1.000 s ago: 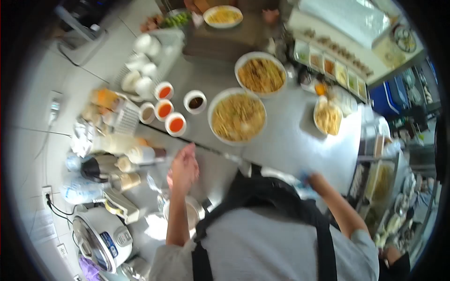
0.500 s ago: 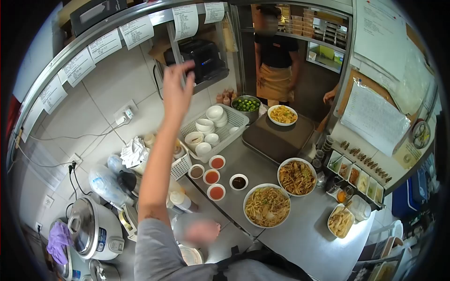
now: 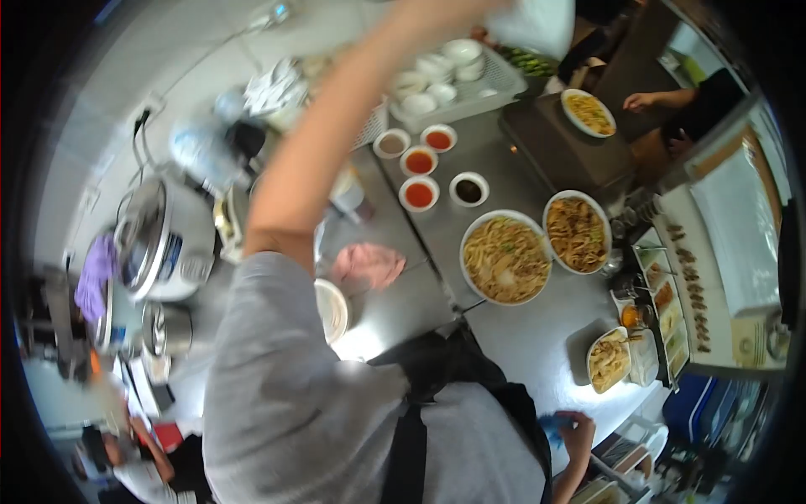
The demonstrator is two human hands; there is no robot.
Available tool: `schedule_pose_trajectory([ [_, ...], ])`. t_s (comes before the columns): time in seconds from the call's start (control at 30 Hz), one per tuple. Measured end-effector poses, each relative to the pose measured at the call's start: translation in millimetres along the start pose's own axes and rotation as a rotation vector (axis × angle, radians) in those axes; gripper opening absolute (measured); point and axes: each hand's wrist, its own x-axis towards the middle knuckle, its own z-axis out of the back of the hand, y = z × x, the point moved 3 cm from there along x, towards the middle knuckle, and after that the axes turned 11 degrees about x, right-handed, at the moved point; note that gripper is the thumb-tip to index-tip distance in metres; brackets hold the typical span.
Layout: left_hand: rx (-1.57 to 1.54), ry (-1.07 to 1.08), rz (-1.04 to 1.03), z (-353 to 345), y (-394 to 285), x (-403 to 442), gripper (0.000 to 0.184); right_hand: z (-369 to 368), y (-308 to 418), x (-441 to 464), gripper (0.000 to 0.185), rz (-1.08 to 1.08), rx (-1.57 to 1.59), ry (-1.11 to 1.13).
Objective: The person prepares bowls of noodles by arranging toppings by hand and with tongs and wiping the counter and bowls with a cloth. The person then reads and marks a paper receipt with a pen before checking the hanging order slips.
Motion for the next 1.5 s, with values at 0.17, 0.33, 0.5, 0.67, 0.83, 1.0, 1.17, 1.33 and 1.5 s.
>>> schedule_pose_trajectory([
  [0.17,-0.294,-0.223,0.505,-120.9,23.8,-270.6,0.059,-23.8,63.2,80.8,0.038,0.315,-0.157,-0.220],
  [0.33,-0.287,-0.135,0.847,-150.4,20.1,-436.4,0.059,-78.2,37.8,71.2,0.033,0.248,-0.405,0.041],
  [0.5,-0.118,0.033,0.733,-142.3,41.6,-443.6,0.048,-81.2,-1.8,56.9,0.019,-0.008,-0.327,0.482],
  [0.67,-0.127,-0.046,0.666,-145.2,84.1,-440.0,0.041,-42.6,-3.2,74.4,0.016,0.123,-0.202,0.453],
  [0.83,-0.078,-0.004,0.674,-118.5,101.1,-462.8,0.044,-44.6,75.8,110.7,0.044,0.251,-0.621,0.129],
  [1.0,-0.069,0.203,0.407,-103.5,90.0,-484.9,0.039,-167.7,186.0,98.3,0.016,0.486,0.066,0.100],
  [1.17,0.122,0.363,0.208,-121.4,76.5,-498.9,0.053,-293.2,225.0,96.3,0.008,0.779,0.020,-0.010],
  [1.33,0.098,0.474,0.094,-119.0,86.1,-488.6,0.061,-316.7,218.9,121.3,0.010,0.765,-0.079,-0.070],
  [1.5,0.052,0.462,0.099,-117.1,91.6,-485.4,0.071,-320.8,215.1,131.2,0.012,0.751,-0.168,-0.014],
])
